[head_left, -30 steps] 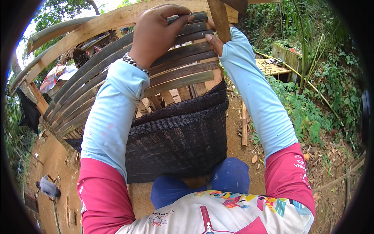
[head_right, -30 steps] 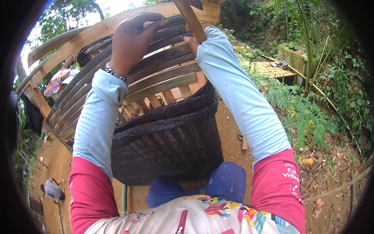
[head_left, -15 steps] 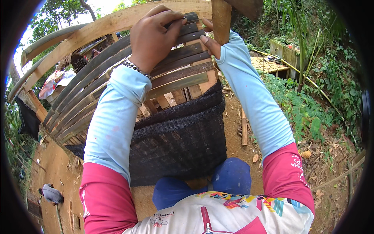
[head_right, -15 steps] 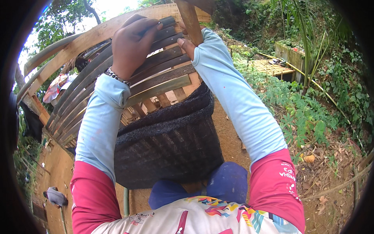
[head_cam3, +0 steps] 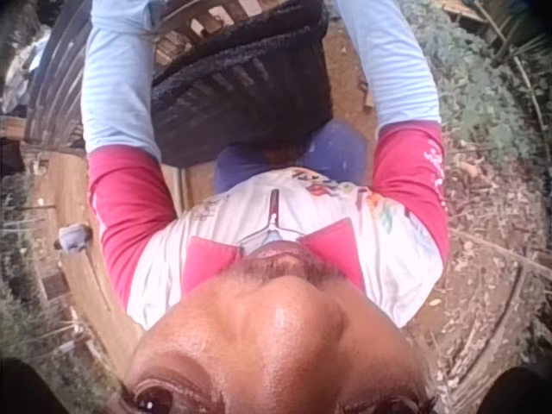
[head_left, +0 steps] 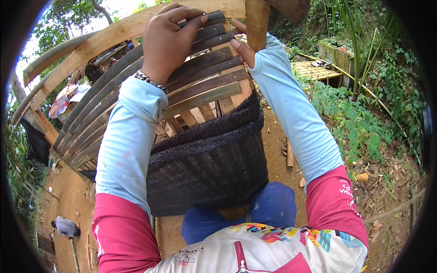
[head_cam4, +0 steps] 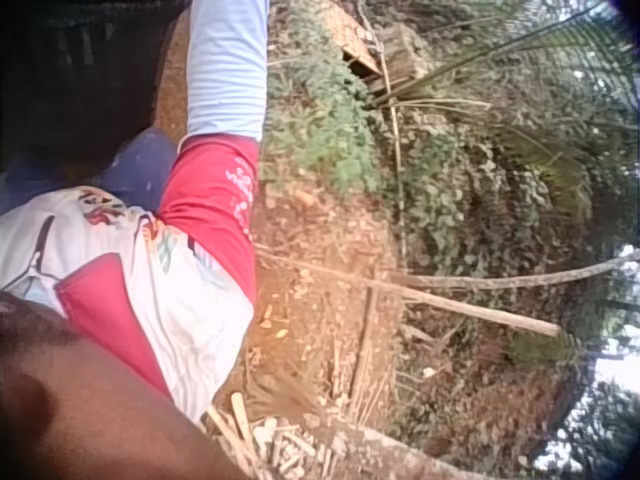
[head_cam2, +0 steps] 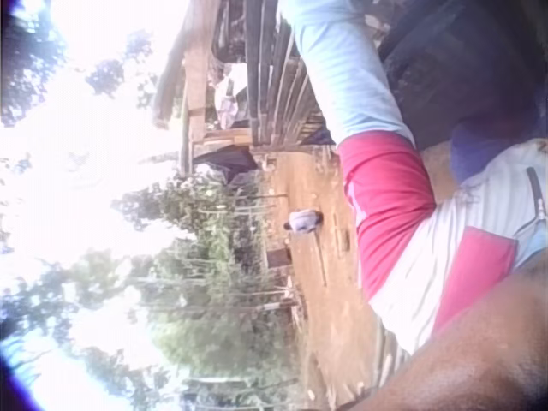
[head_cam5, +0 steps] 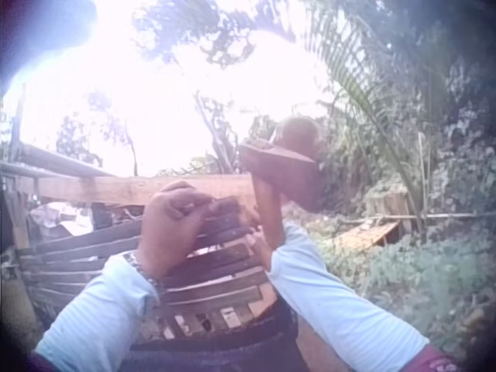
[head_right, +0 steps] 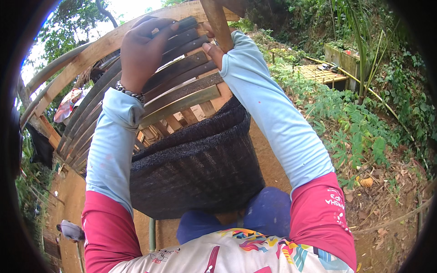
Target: The person uses a wooden mallet to hammer bamboo strips into a curved wooden frame. They repeatedly position the strips and strike them to secure them in place, working on the side of a large, boat-like structure. The person adjusts the strips and the frame as needed to ensure proper alignment.
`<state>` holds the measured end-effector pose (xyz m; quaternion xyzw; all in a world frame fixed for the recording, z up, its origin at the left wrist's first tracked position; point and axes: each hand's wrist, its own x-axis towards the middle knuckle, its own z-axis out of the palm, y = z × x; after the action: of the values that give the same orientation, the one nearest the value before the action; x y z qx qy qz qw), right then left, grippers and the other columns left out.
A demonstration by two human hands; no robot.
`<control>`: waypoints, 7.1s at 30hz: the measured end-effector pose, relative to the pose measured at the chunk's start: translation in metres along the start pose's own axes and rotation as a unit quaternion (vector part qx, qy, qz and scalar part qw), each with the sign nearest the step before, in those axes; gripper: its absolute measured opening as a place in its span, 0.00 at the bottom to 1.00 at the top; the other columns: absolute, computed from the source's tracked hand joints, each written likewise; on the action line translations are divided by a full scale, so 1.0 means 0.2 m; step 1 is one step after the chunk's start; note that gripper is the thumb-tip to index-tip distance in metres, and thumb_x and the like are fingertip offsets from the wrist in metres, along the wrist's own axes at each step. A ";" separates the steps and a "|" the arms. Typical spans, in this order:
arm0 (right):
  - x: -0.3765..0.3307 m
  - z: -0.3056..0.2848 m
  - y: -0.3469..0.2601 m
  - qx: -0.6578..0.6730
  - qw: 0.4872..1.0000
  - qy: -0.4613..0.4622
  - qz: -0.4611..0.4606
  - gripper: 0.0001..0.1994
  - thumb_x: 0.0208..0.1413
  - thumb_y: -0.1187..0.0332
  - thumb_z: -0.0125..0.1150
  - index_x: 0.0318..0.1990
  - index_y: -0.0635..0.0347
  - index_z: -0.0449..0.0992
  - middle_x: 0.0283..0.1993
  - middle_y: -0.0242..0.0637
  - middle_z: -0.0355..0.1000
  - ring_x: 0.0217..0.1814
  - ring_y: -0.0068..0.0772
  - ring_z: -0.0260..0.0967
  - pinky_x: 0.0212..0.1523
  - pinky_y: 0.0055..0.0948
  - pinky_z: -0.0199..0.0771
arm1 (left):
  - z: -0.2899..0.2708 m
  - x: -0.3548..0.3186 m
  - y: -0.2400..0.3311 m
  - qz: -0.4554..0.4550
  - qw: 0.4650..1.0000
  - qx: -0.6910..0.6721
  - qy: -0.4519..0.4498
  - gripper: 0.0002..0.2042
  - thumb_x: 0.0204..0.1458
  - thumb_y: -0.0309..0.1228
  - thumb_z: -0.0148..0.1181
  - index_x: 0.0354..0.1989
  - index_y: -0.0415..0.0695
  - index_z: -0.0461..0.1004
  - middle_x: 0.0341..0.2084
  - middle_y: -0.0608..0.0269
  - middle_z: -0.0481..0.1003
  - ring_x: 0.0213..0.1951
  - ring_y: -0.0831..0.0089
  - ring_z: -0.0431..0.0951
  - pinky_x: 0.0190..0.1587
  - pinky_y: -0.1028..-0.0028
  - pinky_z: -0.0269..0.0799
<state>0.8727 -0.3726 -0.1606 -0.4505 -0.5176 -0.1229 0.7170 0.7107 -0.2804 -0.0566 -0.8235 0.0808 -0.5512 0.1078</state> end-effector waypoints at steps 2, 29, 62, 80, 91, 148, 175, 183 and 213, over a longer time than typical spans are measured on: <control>-0.01 -0.01 0.02 0.009 1.000 -0.001 -0.014 0.25 0.56 0.65 0.64 0.62 0.52 0.71 0.49 0.33 0.76 0.27 0.17 0.67 0.30 0.20 0.71 | 0.00 0.01 0.02 -0.020 1.000 -0.012 -0.007 0.11 0.51 0.35 0.65 0.37 0.41 0.82 0.30 0.59 0.79 0.31 0.69 0.79 0.36 0.73 0.71; -0.34 -0.12 0.08 0.022 0.998 0.039 0.042 0.30 0.58 0.48 0.61 0.52 0.61 0.56 0.31 0.32 0.64 0.18 0.16 0.60 0.18 0.20 0.61 | 0.05 -0.02 0.01 0.017 0.999 0.027 0.025 0.09 0.52 0.33 0.66 0.37 0.40 0.82 0.28 0.59 0.79 0.30 0.70 0.79 0.35 0.74 0.72; -0.29 -0.03 -0.05 -0.153 0.965 0.019 -0.210 0.26 0.65 0.62 0.48 0.67 0.59 0.57 0.43 0.34 0.66 0.37 0.21 0.61 0.38 0.21 0.62 | 0.07 -0.02 0.01 0.018 0.996 -0.014 0.092 0.06 0.49 0.30 0.64 0.29 0.41 0.82 0.26 0.56 0.77 0.28 0.57 0.78 0.32 0.64 0.72; -0.21 -0.05 -0.06 -0.152 0.973 -0.034 -0.170 0.27 0.58 0.77 0.46 0.67 0.60 0.59 0.61 0.44 0.66 0.61 0.39 0.66 0.65 0.32 0.60 | 0.04 -0.03 0.05 -0.003 0.998 0.024 0.065 0.04 0.49 0.29 0.64 0.28 0.43 0.82 0.27 0.59 0.78 0.29 0.60 0.79 0.32 0.65 0.74; -0.20 -0.05 0.01 -0.148 0.982 -0.023 -0.114 0.28 0.52 0.84 0.44 0.64 0.62 0.62 0.57 0.46 0.68 0.60 0.41 0.67 0.64 0.35 0.62 | 0.04 -0.03 0.04 -0.004 0.997 0.029 0.070 0.04 0.50 0.29 0.63 0.27 0.44 0.82 0.26 0.60 0.78 0.28 0.61 0.79 0.32 0.66 0.74; -0.23 -0.04 -0.12 -0.247 0.961 0.072 -0.103 0.20 0.58 0.68 0.57 0.56 0.63 0.62 0.41 0.42 0.72 0.40 0.31 0.71 0.44 0.30 0.72 | -0.09 -0.01 -0.03 0.037 0.998 0.041 0.006 0.07 0.50 0.32 0.63 0.29 0.41 0.80 0.30 0.54 0.76 0.36 0.54 0.77 0.41 0.59 0.73; -0.25 -0.11 -0.25 -0.285 0.934 -0.021 -0.214 0.19 0.63 0.66 0.50 0.58 0.64 0.65 0.41 0.40 0.69 0.41 0.27 0.67 0.42 0.26 0.65 | -0.12 -0.06 -0.07 0.007 0.995 0.087 0.038 0.07 0.51 0.31 0.61 0.25 0.43 0.75 0.26 0.55 0.76 0.30 0.54 0.77 0.34 0.59 0.72; -0.29 -0.08 -0.14 -0.381 0.856 0.228 -0.263 0.18 0.63 0.53 0.57 0.37 0.62 0.69 0.24 0.31 0.68 0.21 0.22 0.65 0.22 0.20 0.64 | -0.09 -0.05 -0.07 -0.029 0.996 0.076 0.025 0.07 0.52 0.31 0.59 0.24 0.42 0.75 0.25 0.55 0.76 0.27 0.55 0.78 0.31 0.60 0.72; -0.29 -0.05 -0.58 -0.343 0.925 0.018 -0.166 0.12 0.65 0.60 0.54 0.42 0.61 0.69 0.28 0.36 0.70 0.26 0.25 0.68 0.30 0.27 0.71 | -0.09 -0.06 -0.08 -0.008 0.997 0.068 0.046 0.08 0.51 0.31 0.59 0.23 0.43 0.75 0.24 0.54 0.75 0.28 0.53 0.77 0.31 0.59 0.72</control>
<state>0.7789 -0.4628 -0.1506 -0.5742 -0.4980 -0.4179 0.4977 0.6907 -0.2626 -0.0565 -0.7884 0.0416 -0.5938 0.1551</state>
